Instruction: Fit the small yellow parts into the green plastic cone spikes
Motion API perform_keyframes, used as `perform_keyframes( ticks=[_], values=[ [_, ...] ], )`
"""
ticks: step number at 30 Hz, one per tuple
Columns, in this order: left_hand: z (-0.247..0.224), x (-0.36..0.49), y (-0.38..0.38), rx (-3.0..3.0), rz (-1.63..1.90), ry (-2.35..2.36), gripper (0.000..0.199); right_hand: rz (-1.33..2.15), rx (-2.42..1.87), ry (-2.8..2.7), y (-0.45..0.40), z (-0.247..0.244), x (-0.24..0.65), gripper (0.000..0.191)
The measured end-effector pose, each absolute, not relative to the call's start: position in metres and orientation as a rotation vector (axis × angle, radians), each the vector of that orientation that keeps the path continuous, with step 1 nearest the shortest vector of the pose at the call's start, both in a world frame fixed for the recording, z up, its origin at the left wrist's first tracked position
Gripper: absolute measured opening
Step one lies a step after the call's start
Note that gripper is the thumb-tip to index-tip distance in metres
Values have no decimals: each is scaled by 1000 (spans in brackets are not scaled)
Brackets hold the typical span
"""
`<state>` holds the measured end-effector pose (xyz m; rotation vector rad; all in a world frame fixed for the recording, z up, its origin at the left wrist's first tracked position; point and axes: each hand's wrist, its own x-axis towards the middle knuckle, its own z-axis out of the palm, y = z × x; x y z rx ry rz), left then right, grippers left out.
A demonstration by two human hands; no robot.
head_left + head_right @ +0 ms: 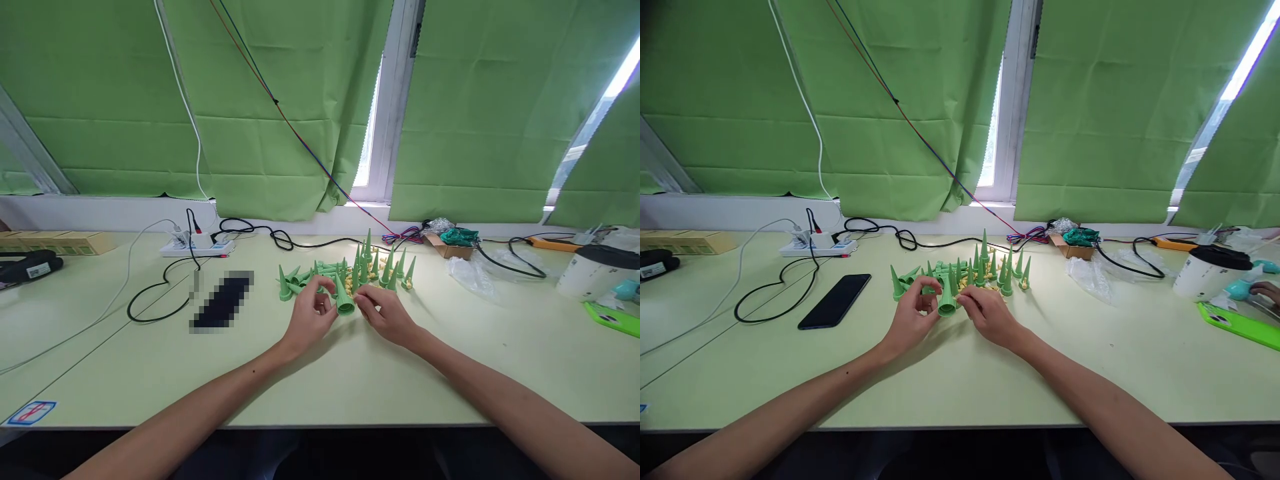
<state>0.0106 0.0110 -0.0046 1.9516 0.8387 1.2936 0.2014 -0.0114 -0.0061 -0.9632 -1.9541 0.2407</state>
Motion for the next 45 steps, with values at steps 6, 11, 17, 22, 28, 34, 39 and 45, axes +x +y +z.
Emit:
perform_keyframes(
  ticks=[6,11,17,22,28,34,39,45],
  values=[
    [-3,12,15,1745,1095,842,34,161,-923,-1913,-10,-7,203,31],
    [0,14,14,1559,899,741,45,102,-902,-1950,-5,-10,204,31],
    [-1,11,16,1439,808,640,42,117,-913,-1995,-4,-13,205,29],
    [-3,9,18,1391,750,610,40,156,-928,-2023,-4,-13,205,30],
    [-1,9,16,1517,742,635,42,201,-920,-2019,-4,-12,205,26],
    [0,9,12,1675,762,660,43,214,-968,-2056,-3,-13,206,31],
    [-1,10,10,1799,778,750,36,239,-1005,-2096,-1,-15,207,36],
    [-8,11,12,2061,930,757,22,251,-1031,-2134,1,-17,208,40]
  ],
)
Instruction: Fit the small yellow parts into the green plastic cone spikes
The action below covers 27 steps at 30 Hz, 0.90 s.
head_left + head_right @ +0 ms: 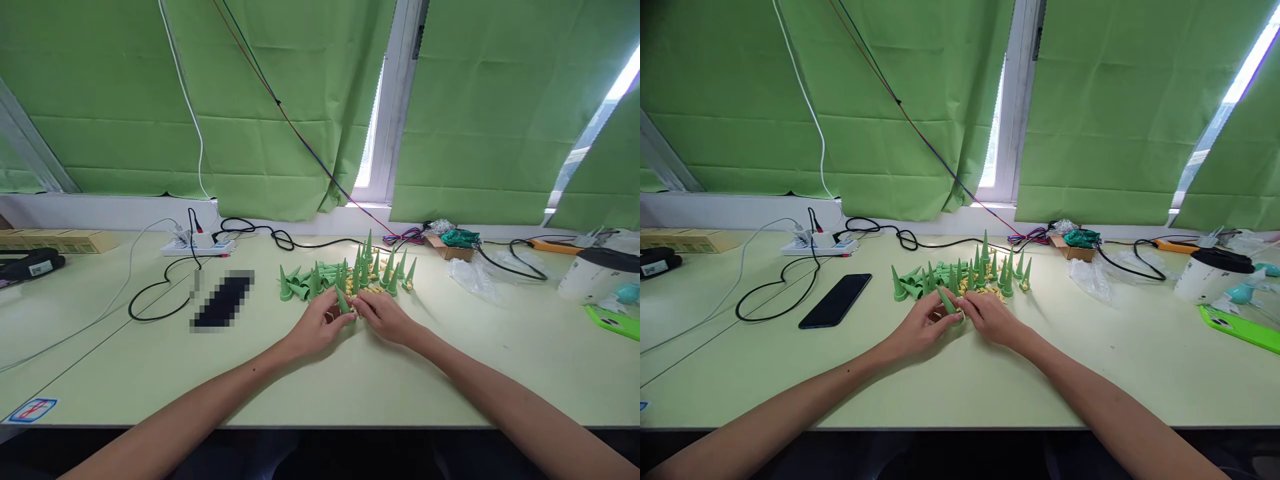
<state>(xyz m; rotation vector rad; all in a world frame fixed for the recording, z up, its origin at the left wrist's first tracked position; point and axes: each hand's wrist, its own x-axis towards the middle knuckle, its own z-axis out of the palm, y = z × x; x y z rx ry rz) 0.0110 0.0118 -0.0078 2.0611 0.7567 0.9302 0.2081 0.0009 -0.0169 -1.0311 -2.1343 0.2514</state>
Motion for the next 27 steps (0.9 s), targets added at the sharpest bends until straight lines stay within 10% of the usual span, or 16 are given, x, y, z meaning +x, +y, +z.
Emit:
perform_keyframes(
  ticks=[27],
  values=[
    [-5,13,17,2004,1228,902,29,172,-953,-1857,-9,-7,205,22]
  ],
)
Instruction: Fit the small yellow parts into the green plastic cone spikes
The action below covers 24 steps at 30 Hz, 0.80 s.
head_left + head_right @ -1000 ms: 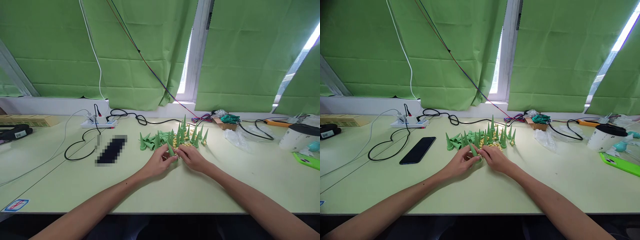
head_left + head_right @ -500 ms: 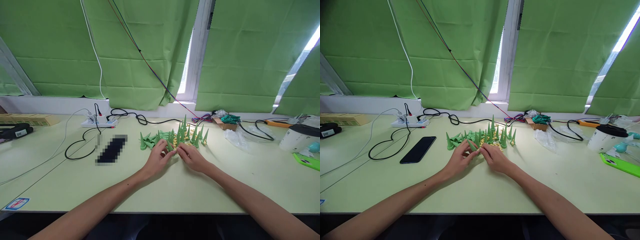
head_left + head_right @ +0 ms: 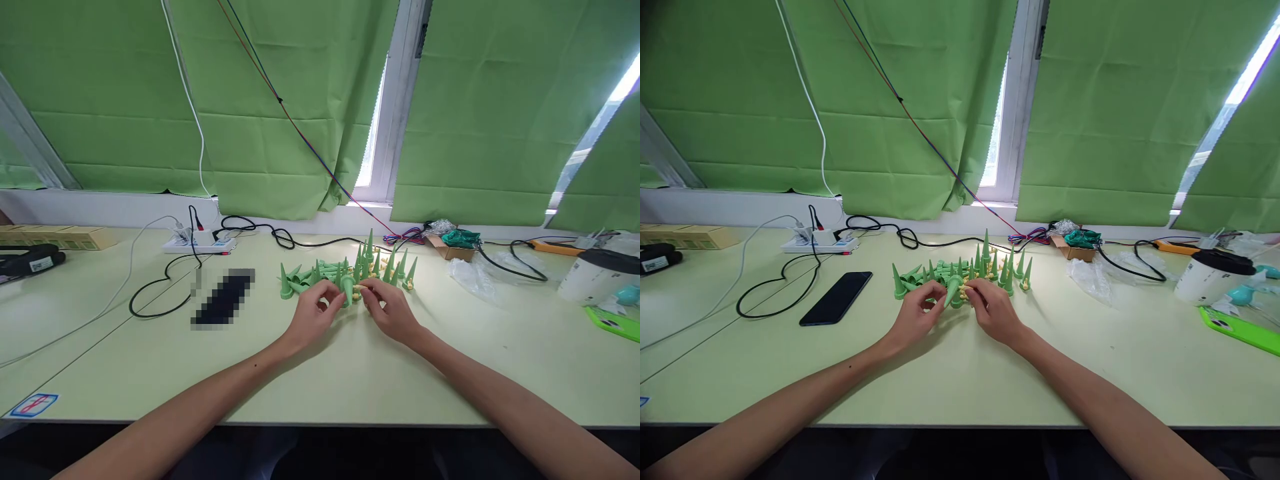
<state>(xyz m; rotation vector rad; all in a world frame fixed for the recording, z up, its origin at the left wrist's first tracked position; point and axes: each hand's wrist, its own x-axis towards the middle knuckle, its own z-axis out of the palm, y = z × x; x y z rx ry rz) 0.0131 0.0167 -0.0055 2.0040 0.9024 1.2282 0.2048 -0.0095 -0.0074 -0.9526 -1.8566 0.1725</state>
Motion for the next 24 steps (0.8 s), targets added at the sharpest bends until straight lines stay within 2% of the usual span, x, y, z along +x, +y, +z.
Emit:
perform_keyframes(
  ticks=[4,7,24],
  values=[
    [-3,12,16,1909,1050,847,46,170,-957,-1844,-11,-6,205,23],
    [-4,12,16,1844,950,801,50,186,-943,-1877,-10,-6,206,24],
    [-7,9,17,1805,892,745,40,323,-986,-1913,-8,-8,209,24]
  ],
)
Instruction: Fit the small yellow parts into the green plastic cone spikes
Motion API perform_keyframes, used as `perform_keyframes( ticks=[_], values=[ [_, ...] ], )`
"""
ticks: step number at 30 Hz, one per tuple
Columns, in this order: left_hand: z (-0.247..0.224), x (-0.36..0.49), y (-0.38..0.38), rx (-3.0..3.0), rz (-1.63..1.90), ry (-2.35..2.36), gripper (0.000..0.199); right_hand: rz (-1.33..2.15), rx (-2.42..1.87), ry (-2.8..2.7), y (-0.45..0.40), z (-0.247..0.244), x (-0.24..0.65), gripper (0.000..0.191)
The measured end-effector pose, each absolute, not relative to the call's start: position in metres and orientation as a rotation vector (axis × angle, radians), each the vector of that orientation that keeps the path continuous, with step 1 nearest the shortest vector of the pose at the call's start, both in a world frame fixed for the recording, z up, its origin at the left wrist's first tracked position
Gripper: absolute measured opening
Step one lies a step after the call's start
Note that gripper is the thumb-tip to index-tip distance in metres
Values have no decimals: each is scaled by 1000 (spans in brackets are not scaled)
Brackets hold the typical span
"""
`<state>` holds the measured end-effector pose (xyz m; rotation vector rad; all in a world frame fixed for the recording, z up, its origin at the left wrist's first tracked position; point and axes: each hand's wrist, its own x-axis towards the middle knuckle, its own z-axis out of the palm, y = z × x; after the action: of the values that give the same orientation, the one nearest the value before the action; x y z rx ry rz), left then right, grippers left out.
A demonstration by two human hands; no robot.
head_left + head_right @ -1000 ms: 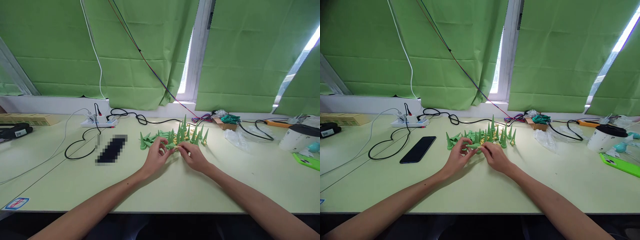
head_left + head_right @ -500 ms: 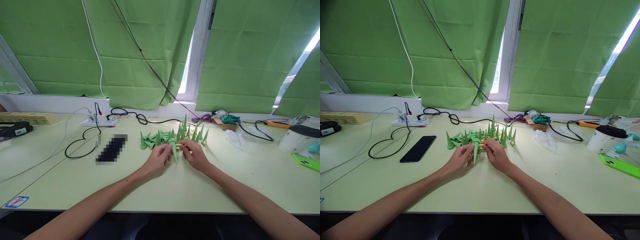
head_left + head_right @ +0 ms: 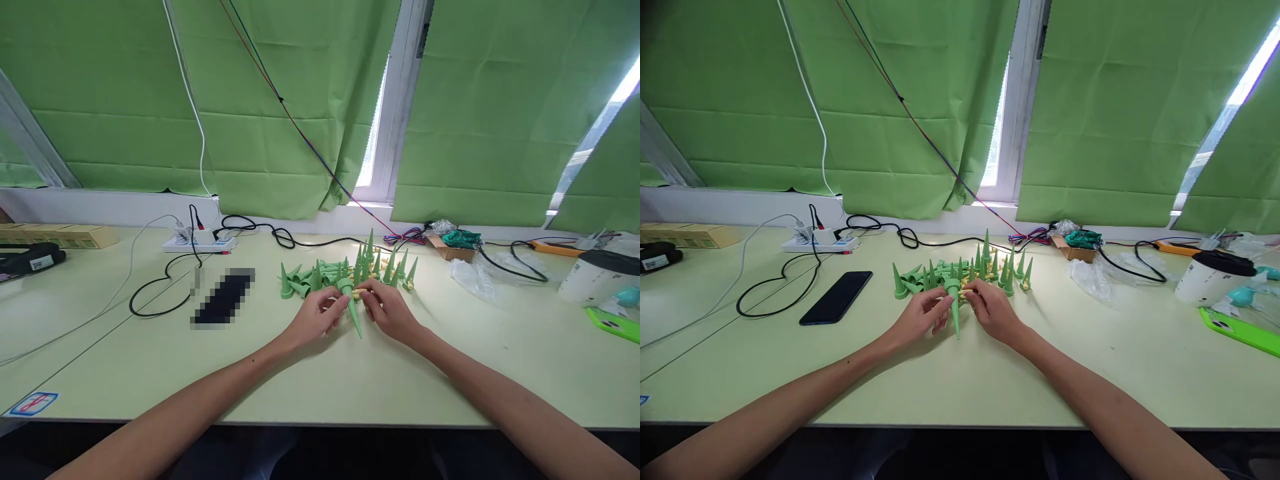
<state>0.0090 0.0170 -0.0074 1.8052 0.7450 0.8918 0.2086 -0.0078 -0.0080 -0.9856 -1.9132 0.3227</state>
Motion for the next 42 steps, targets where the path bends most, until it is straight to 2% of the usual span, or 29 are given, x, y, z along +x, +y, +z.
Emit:
perform_keyframes(
  ticks=[25,35,42],
  values=[
    [-5,11,11,2047,1147,740,20,393,-970,-1975,-7,-13,207,32],
    [-10,10,13,2210,1285,737,14,532,-958,-1967,-11,-8,203,38],
    [-9,11,12,1993,1303,839,15,424,-950,-1977,-10,-8,203,30]
  ],
)
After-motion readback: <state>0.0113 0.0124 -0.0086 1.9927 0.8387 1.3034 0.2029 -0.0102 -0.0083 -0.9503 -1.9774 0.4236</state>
